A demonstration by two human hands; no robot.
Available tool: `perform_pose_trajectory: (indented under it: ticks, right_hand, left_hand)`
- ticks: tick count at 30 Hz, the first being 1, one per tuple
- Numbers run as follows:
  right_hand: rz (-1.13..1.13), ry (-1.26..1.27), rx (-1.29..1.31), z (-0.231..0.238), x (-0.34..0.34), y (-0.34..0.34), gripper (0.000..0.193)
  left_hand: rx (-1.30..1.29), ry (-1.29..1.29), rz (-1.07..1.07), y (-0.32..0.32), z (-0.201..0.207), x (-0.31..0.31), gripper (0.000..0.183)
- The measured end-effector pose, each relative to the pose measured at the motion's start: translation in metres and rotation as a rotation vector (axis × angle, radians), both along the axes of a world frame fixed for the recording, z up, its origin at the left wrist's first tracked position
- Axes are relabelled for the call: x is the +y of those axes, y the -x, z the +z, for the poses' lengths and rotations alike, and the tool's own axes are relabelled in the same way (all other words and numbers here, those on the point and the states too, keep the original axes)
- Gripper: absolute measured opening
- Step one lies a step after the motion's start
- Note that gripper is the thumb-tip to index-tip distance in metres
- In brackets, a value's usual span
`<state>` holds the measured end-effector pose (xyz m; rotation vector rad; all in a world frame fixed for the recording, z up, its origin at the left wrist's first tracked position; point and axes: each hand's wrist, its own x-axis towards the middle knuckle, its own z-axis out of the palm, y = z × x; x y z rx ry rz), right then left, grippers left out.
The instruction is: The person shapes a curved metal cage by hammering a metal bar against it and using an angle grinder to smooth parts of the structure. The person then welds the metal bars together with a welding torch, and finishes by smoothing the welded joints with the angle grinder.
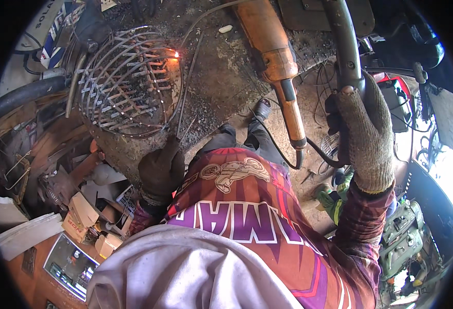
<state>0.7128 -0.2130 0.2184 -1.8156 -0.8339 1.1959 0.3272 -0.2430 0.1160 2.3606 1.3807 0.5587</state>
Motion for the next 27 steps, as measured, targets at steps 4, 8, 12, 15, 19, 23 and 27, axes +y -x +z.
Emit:
perform_pose_trajectory:
  ticks: [4, 8, 12, 15, 19, 23, 27]
  right_hand:
    - [-0.004, 0.002, 0.010, -0.001, 0.000, 0.000, 0.043]
    - [0.013, 0.001, 0.035, -0.001, 0.001, 0.000, 0.039]
    - [0.013, 0.021, 0.037, -0.002, 0.002, -0.001, 0.037]
    - [-0.002, 0.012, 0.037, -0.002, 0.003, 0.000, 0.039]
    - [-0.018, 0.119, -0.015, 0.010, 0.012, 0.009, 0.047]
    - [-0.006, 0.103, -0.007, 0.015, 0.012, 0.010, 0.042]
    - [0.021, 0.122, -0.024, 0.018, 0.014, 0.012, 0.044]
  left_hand:
    - [0.004, -0.009, 0.013, 0.000, -0.001, -0.001, 0.045]
    - [0.037, -0.009, 0.027, 0.001, -0.001, -0.002, 0.046]
    - [0.003, -0.049, 0.007, -0.001, 0.000, 0.001, 0.047]
    - [0.063, 0.013, 0.002, -0.003, 0.005, -0.001, 0.046]
    - [0.083, -0.014, -0.001, -0.004, 0.001, 0.000, 0.047]
    - [0.099, -0.030, -0.010, -0.003, 0.003, 0.002, 0.047]
    - [0.120, -0.056, -0.014, -0.002, -0.006, 0.001, 0.048]
